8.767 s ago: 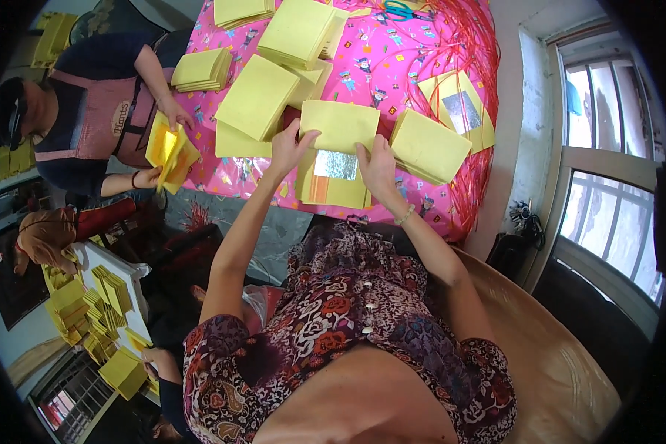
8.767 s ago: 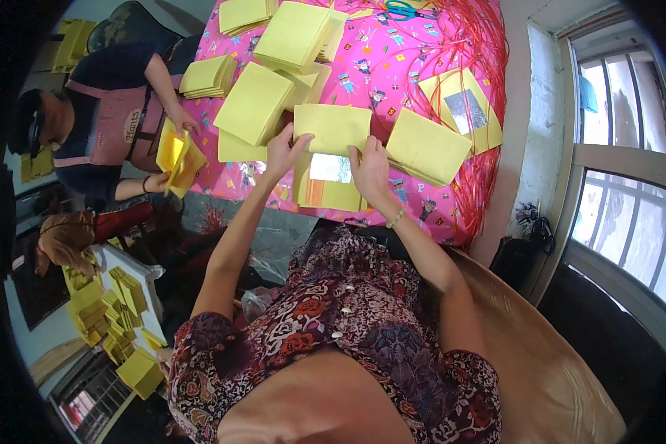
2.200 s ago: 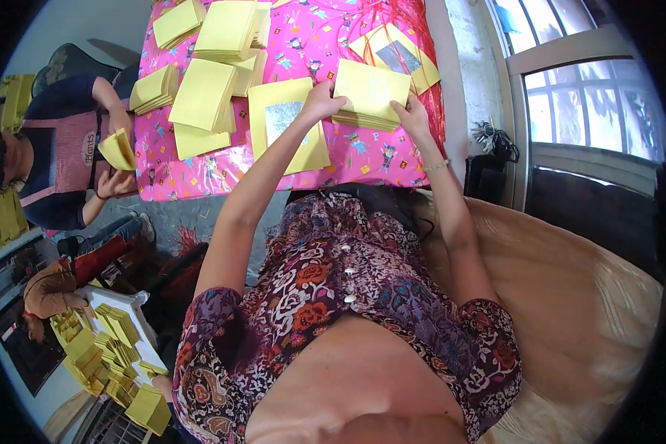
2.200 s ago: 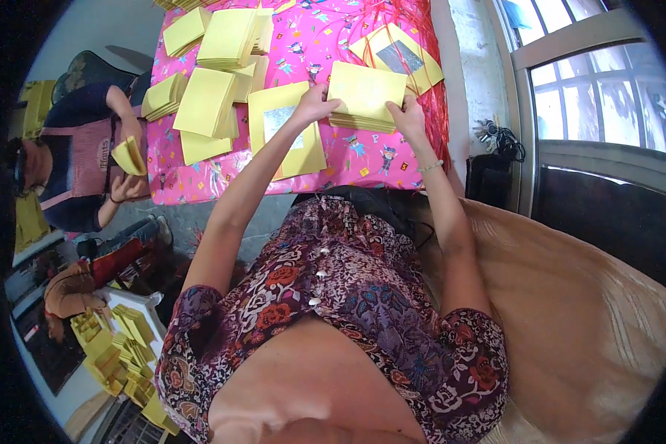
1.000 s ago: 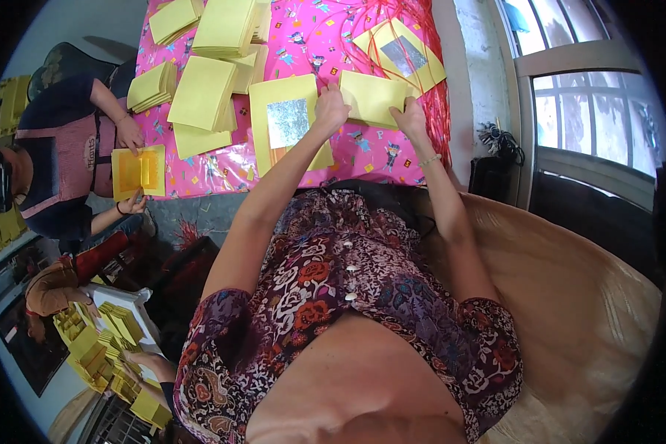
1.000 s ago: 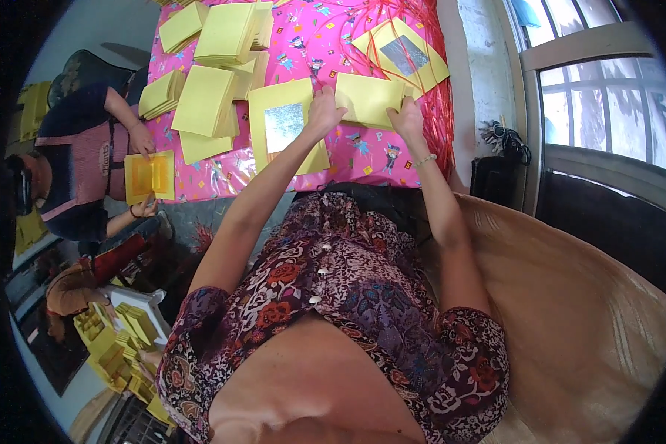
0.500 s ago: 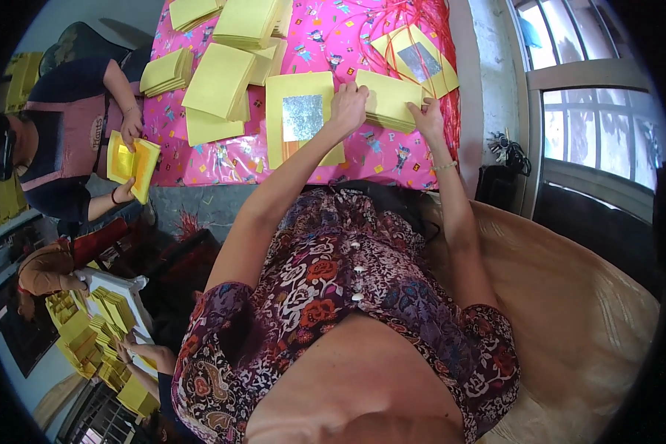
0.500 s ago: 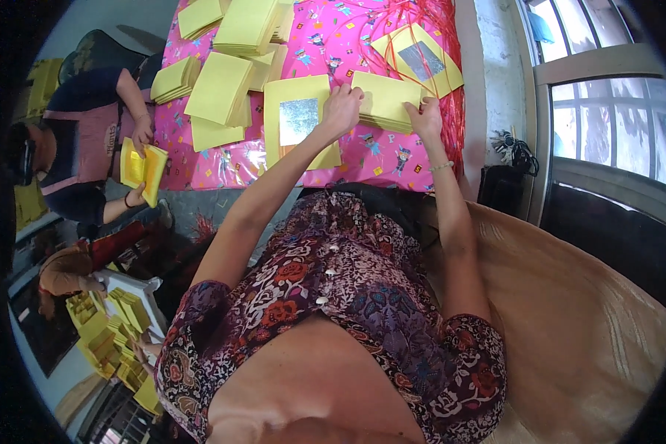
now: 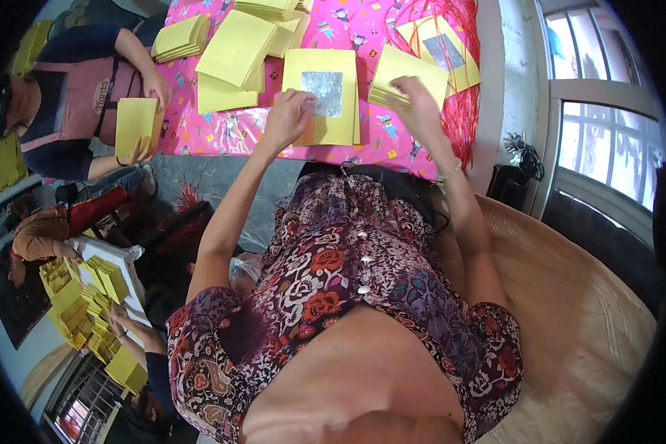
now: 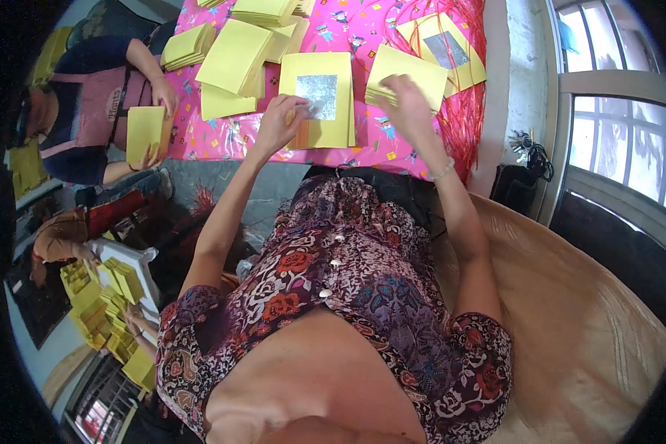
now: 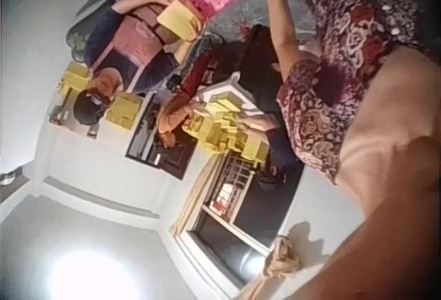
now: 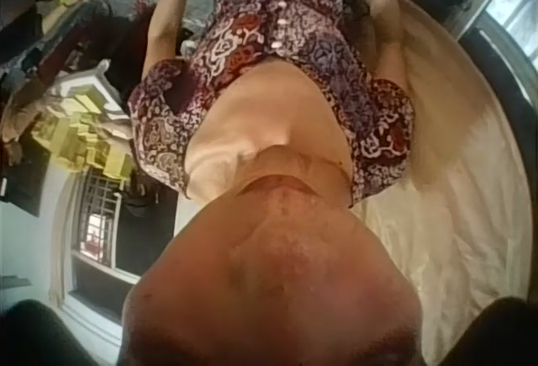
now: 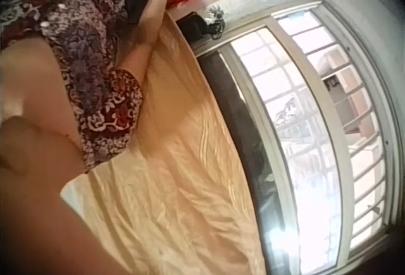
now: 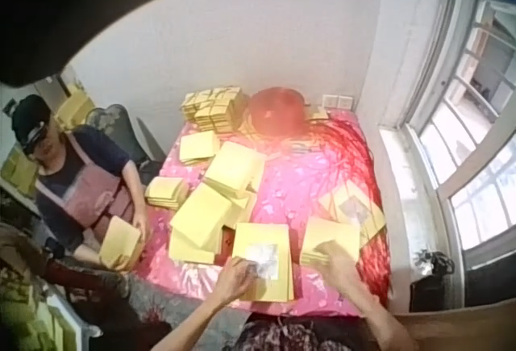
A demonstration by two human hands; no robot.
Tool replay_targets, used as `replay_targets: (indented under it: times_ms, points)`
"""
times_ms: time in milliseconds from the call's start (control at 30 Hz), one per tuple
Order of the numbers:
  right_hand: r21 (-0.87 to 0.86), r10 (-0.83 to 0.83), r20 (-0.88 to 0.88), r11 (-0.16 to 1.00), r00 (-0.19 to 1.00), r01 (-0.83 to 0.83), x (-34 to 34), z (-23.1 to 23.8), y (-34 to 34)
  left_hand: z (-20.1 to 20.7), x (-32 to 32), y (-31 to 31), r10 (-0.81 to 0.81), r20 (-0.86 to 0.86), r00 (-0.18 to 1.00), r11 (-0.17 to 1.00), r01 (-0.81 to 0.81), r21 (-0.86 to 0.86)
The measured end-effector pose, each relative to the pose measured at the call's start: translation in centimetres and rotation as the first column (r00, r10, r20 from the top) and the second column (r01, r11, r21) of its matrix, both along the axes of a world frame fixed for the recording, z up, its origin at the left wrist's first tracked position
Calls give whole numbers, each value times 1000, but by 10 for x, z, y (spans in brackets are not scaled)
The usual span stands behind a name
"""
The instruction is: Folding and applying foil to stacks of yellow joss paper at a manual workstation.
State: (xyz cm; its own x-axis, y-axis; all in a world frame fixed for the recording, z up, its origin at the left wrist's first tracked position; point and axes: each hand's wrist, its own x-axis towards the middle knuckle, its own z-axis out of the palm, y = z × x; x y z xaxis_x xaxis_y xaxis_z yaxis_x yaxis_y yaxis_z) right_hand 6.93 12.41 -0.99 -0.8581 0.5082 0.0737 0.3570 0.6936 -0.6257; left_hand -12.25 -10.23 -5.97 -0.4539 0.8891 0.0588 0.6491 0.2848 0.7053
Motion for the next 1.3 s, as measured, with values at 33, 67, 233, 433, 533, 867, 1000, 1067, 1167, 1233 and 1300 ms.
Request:
replay_targets:
  times_ms: [33, 67, 233, 433, 533, 867, 1000, 1067, 1167, 1233, 1300]
  points:
    - [33, 113, 35, 993, 993, -114, -5, -2, -11, -1, 0, -9, 4, 1, 1000, 1000, -4, -3]
    - [43, 230, 25, 972, 973, -231, -9, -7, -23, -1, 2, -17, -20, -7, 1000, 999, 20, -30]
    - [67, 470, 321, 855, 823, -514, -25, -24, -68, 4, 18, -35, -168, 24, 985, 983, 170, -75]
    - [178, 513, 400, 769, 759, -614, -31, -40, -77, -12, 23, -39, -216, -62, 974, 974, 211, -80]
    - [131, 562, 354, 762, 747, -635, -31, -43, -71, -18, 17, -42, -217, -28, 976, 975, 215, -63]
    - [-263, 528, 252, 844, 811, -468, -37, -52, -51, -18, -3, -33, -226, 136, 964, 963, 243, -119]
    - [-282, 524, 249, 844, 814, -456, -38, -57, -50, -23, -10, -25, -244, 253, 936, 949, 284, -136]
    - [-281, 517, 268, 849, 813, -447, -40, -57, -48, -28, -15, -22, -267, 306, 914, 938, 320, -136]
    - [-300, 512, 289, 851, 809, -431, -42, -57, -47, -34, -16, -22, -246, 372, 895, 952, 295, -79]
    - [-307, 509, 307, 853, 804, -422, -42, -56, -48, -37, -15, -23, -196, 444, 874, 963, 257, -82]
    - [-311, 505, 325, 856, 800, -414, -43, -55, -49, -37, -16, -23, -227, 402, 887, 955, 285, -88]
